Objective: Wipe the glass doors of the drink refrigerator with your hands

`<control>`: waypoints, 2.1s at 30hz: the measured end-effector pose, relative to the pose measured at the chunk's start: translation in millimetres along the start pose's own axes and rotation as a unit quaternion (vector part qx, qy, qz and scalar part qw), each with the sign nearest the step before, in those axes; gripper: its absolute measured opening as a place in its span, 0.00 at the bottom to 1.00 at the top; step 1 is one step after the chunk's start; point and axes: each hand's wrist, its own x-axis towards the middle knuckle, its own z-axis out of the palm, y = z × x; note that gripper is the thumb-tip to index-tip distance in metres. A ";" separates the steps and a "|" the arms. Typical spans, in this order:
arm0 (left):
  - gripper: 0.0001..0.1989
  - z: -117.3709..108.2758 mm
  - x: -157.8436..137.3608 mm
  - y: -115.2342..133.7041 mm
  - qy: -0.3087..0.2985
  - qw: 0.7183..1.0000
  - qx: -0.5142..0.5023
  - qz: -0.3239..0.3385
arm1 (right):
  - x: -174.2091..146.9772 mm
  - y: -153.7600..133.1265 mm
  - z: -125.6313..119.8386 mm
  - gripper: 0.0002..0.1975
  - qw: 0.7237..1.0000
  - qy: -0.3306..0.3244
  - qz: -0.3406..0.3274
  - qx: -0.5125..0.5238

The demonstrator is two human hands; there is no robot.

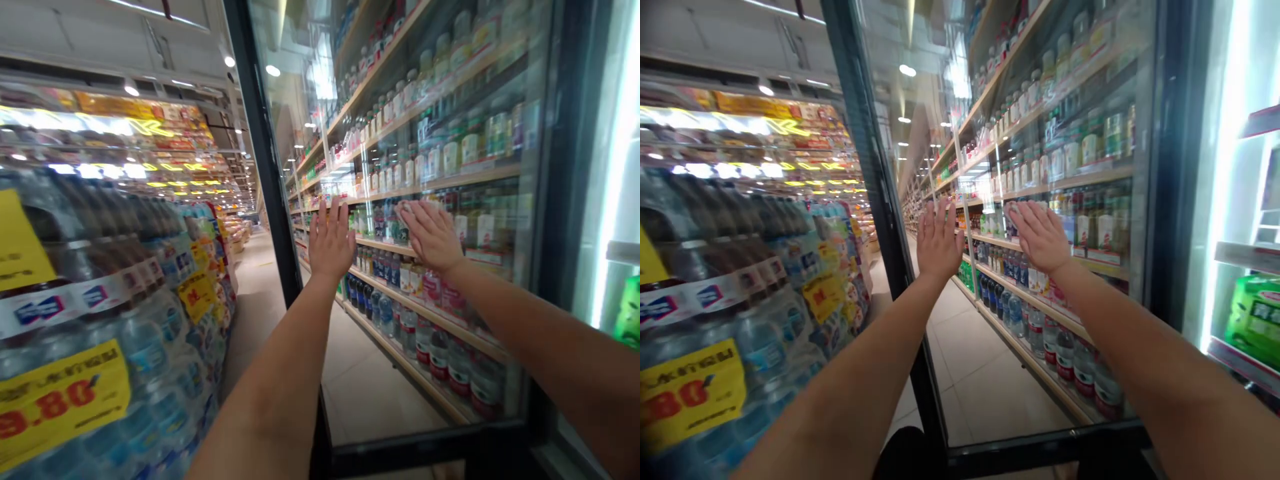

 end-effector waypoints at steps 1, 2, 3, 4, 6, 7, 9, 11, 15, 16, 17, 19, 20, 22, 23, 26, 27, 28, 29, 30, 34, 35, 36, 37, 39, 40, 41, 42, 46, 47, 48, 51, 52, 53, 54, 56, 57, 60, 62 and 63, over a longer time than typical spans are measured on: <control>0.31 2.6 0.7 -1.8 0.003 1.000 -0.011 0.001 | -4.3 2.5 0.4 0.30 1.000 0.000 0.014 -0.006; 0.31 5.9 1.5 -3.8 0.007 1.000 -0.022 0.002 | -8.8 3.4 1.4 0.30 1.000 -0.003 0.028 -0.011; 0.31 9.9 2.3 -6.2 0.009 0.999 -0.031 0.004 | -13.7 2.7 2.9 0.30 0.999 -0.007 0.041 -0.017; 0.31 14.6 3.0 -8.7 0.012 0.999 -0.037 0.005 | -19.2 0.3 4.9 0.30 0.998 -0.013 0.053 -0.021; 0.31 25.3 4.3 -13.9 0.017 0.999 -0.043 0.007 | -33.2 -8.3 10.3 0.31 0.997 -0.023 0.067 -0.029; 0.31 31.0 4.8 -16.4 0.019 0.999 -0.045 0.009 | -41.9 -14.1 13.2 0.31 0.997 -0.028 0.067 -0.031; 0.31 42.1 5.6 -21.3 0.022 0.998 -0.051 0.013 | -63.1 -27.4 18.6 0.30 0.997 -0.044 0.048 -0.032; 0.31 52.0 6.3 -25.5 0.024 0.998 -0.057 0.016 | -87.8 -41.6 22.6 0.29 0.997 -0.068 0.023 -0.019; 0.32 66.2 8.1 -31.7 0.023 0.998 -0.060 0.015 | -137.5 -64.3 25.8 0.27 0.989 -0.112 -0.072 0.064; 0.32 68.5 8.7 -32.8 0.023 0.998 -0.060 0.015 | -147.6 -66.8 25.8 0.28 0.987 -0.114 -0.082 0.081; 0.32 70.4 9.2 -33.7 0.023 0.998 -0.060 0.016 | -155.7 -67.4 25.5 0.28 0.986 -0.115 -0.084 0.090; 0.31 73.0 10.3 -35.1 0.027 0.998 -0.062 0.016 | -164.1 -62.1 24.3 0.29 0.985 -0.120 -0.078 0.091; 0.31 73.9 10.7 -35.7 0.028 0.997 -0.064 0.016 | -163.7 -56.1 23.5 0.30 0.986 -0.125 -0.071 0.083; 0.31 74.9 11.1 -36.7 0.030 0.997 -0.069 0.012 | -154.1 -39.0 22.1 0.34 0.990 -0.126 -0.035 0.053; 0.31 75.1 11.1 -37.1 0.030 0.997 -0.071 0.011 | -146.2 -29.1 21.8 0.36 0.993 -0.116 0.002 0.033; 0.32 75.6 10.1 -38.3 0.036 0.997 -0.074 0.015 | -122.2 -5.5 22.7 0.38 0.987 -0.045 0.154 -0.019; 0.33 75.7 9.5 -38.7 0.042 0.996 -0.074 0.018 | -117.8 -3.3 23.9 0.38 0.981 -0.023 0.191 -0.026; 0.33 75.8 9.0 -39.0 0.047 0.996 -0.075 0.021 | -116.3 -5.3 25.6 0.37 0.977 -0.011 0.212 -0.029; 0.33 75.9 8.6 -39.3 0.051 0.995 -0.077 0.023 | -117.9 -11.6 27.8 0.37 0.976 -0.013 0.217 -0.028; 0.33 75.8 8.3 -39.3 0.053 0.995 -0.079 0.024 | -122.3 -21.8 30.5 0.37 0.978 -0.023 0.206 -0.024; 0.33 72.7 8.1 -37.4 0.050 0.994 -0.094 0.024 | -153.2 -76.6 40.0 0.37 0.994 -0.068 0.089 0.008; 0.33 71.2 8.0 -36.6 0.046 0.994 -0.098 0.021 | -159.2 -86.6 40.2 0.37 0.995 -0.067 0.068 0.019; 0.32 69.4 7.6 -35.6 0.040 0.994 -0.101 0.017 | -162.5 -93.0 39.2 0.37 0.996 -0.067 0.056 0.030; 0.32 67.3 7.2 -34.8 0.032 0.994 -0.102 0.013 | -162.7 -95.5 37.2 0.38 0.995 -0.071 0.048 0.042; 0.31 62.3 5.9 -33.3 0.015 0.995 -0.099 0.007 | -152.8 -90.3 31.8 0.39 0.994 -0.080 0.040 0.058; 0.30 59.4 5.4 -32.7 0.008 0.995 -0.096 0.007 | -143.5 -84.6 29.6 0.39 0.994 -0.085 0.040 0.063; 0.30 56.1 4.9 -32.2 0.003 0.996 -0.093 0.006 | -132.4 -78.7 28.2 0.39 0.994 -0.081 0.051 0.060; 0.29 52.6 4.6 -31.6 0.000 0.996 -0.090 0.006 | -120.9 -74.0 28.0 0.39 0.993 -0.077 0.077 0.052; 0.25 39.5 -5.4 -24.9 -0.015 0.997 -0.077 -0.005 | -94.4 -84.7 33.3 0.38 0.988 -0.036 0.150 0.024; 0.25 37.5 -13.5 -21.3 -0.020 0.997 -0.067 -0.014 | -96.2 -94.9 33.9 0.38 0.989 -0.037 0.142 0.028; 0.25 36.2 -25.0 -16.9 -0.021 0.998 -0.055 -0.028 | -101.1 -106.4 33.4 0.38 0.991 -0.045 0.122 0.038; 0.26 36.1 -79.8 0.5 -0.030 0.995 -0.005 -0.092 | -121.8 -133.0 26.1 0.37 0.991 -0.086 0.027 0.099; 0.27 36.9 -102.2 6.6 -0.044 0.993 0.009 -0.105 | -126.5 -135.3 22.9 0.37 0.988 -0.097 0.005 0.118; 0.27 38.0 -124.5 12.0 -0.062 0.992 0.020 -0.111 | -128.7 -133.5 20.1 0.37 0.986 -0.102 -0.003 0.131; 0.27 39.1 -145.2 16.4 -0.086 0.990 0.028 -0.112 | -128.5 -128.1 18.1 0.37 0.985 -0.101 0.005 0.137; 0.27 41.7 -177.6 21.8 -0.116 0.987 0.044 -0.105 | -123.0 -111.9 16.5 0.36 0.985 -0.078 0.065 0.137; 0.27 43.0 -188.0 23.0 -0.115 0.987 0.053 -0.101 | -120.0 -104.5 16.6 0.35 0.983 -0.057 0.110 0.136; 0.27 45.8 -199.1 23.1 -0.092 0.989 0.069 -0.090 | -122.4 -103.7 17.2 0.34 0.967 -0.007 0.210 0.140; 0.27 46.4 -197.6 22.5 -0.088 0.989 0.068 -0.092 | -136.3 -124.6 16.5 0.35 0.967 -0.035 0.198 0.158; 0.27 46.5 -196.5 22.3 -0.091 0.989 0.065 -0.097 | -145.2 -138.3 15.8 0.36 0.967 -0.071 0.173 0.171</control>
